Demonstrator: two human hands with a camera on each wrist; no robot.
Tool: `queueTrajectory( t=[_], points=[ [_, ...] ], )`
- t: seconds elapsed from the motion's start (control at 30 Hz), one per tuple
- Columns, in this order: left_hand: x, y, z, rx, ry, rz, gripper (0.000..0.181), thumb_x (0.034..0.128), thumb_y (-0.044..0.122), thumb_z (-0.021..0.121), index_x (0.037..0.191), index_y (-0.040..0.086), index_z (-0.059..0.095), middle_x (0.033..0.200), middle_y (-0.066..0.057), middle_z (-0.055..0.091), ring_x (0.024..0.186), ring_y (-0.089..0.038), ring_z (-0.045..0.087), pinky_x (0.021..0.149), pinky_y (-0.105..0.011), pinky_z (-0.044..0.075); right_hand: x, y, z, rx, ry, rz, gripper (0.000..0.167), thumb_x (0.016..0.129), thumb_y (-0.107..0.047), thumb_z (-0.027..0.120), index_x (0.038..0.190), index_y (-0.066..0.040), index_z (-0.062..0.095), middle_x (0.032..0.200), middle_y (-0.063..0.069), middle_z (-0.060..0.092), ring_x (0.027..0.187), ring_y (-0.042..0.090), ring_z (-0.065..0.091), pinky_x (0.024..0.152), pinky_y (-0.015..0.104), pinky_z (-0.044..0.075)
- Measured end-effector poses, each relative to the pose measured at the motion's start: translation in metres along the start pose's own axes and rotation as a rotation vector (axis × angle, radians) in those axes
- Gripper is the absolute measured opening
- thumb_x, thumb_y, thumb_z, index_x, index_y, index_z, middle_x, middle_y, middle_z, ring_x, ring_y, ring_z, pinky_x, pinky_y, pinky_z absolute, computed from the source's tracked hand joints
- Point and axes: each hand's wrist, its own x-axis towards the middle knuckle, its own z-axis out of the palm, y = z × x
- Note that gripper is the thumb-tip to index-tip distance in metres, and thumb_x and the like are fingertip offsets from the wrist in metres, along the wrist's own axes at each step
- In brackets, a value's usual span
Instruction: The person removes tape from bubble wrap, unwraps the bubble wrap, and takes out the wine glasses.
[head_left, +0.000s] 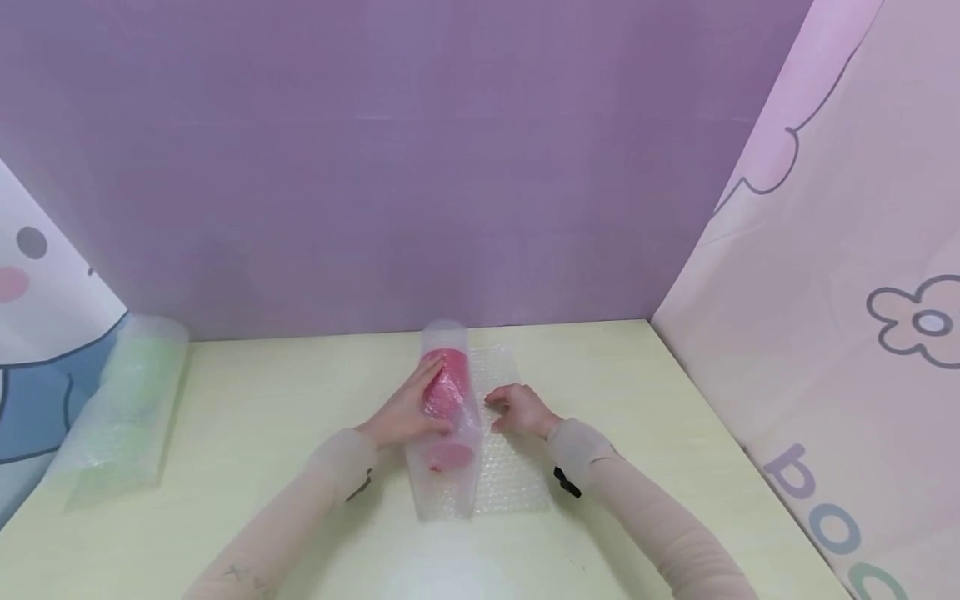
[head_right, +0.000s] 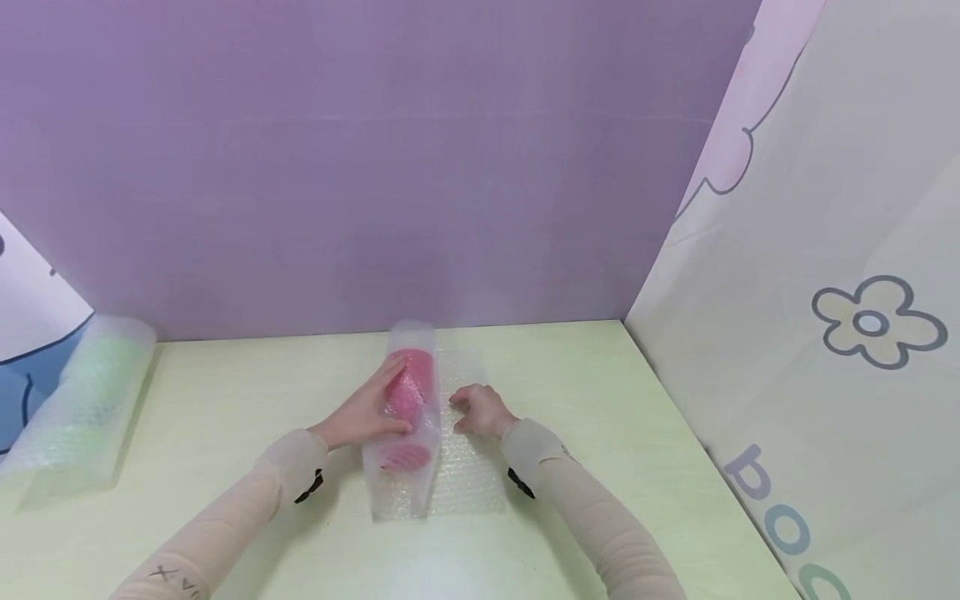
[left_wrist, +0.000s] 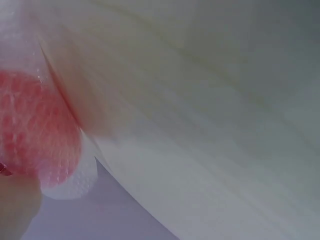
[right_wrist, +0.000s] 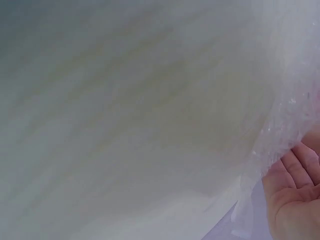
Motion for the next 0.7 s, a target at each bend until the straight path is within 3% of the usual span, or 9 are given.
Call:
queueTrajectory(
  t=[0.23, 0.4, 0.7],
  points=[
    [-0.005, -0.010, -0.004, -0.001, 0.024, 0.014, 0.109, 0.0679, 0.041, 0.078, 0.148, 0.013, 0.010, 0.156, 0.002, 0.003, 0.143, -0.020, 0.003, 0.115, -0.041, 0.013, 0.000, 0.001, 0.001, 0.003, -0.004, 0.011, 0.046, 0.069, 0.000, 0.075, 0.113, 0.000, 0.062, 0.118, 0.015, 0.062, 0.109, 0.029, 0.058, 0.096, 0.038, 0.047],
    [-0.012, -0.016, -0.009, -0.012, 0.046, 0.032, 0.109, 0.0677, 0.041, 0.078, 0.148, 0.010, 0.011, 0.156, -0.002, 0.008, 0.142, -0.024, 0.008, 0.115, -0.045, 0.015, 0.000, 0.000, 0.001, 0.024, -0.001, 0.035, 0.046, 0.069, 0.000, 0.076, 0.113, 0.000, 0.062, 0.118, 0.015, 0.061, 0.110, 0.029, 0.057, 0.098, 0.038, 0.046],
    [-0.028, -0.020, -0.020, -0.070, 0.059, -0.002, 0.105, 0.0705, 0.041, 0.075, 0.148, 0.013, 0.010, 0.155, -0.004, 0.010, 0.141, -0.030, 0.009, 0.113, -0.052, 0.012, 0.000, 0.003, 0.002, 0.043, 0.019, 0.037, 0.046, 0.068, 0.000, 0.076, 0.111, -0.001, 0.063, 0.118, 0.015, 0.062, 0.112, 0.030, 0.056, 0.098, 0.038, 0.045]
  ],
)
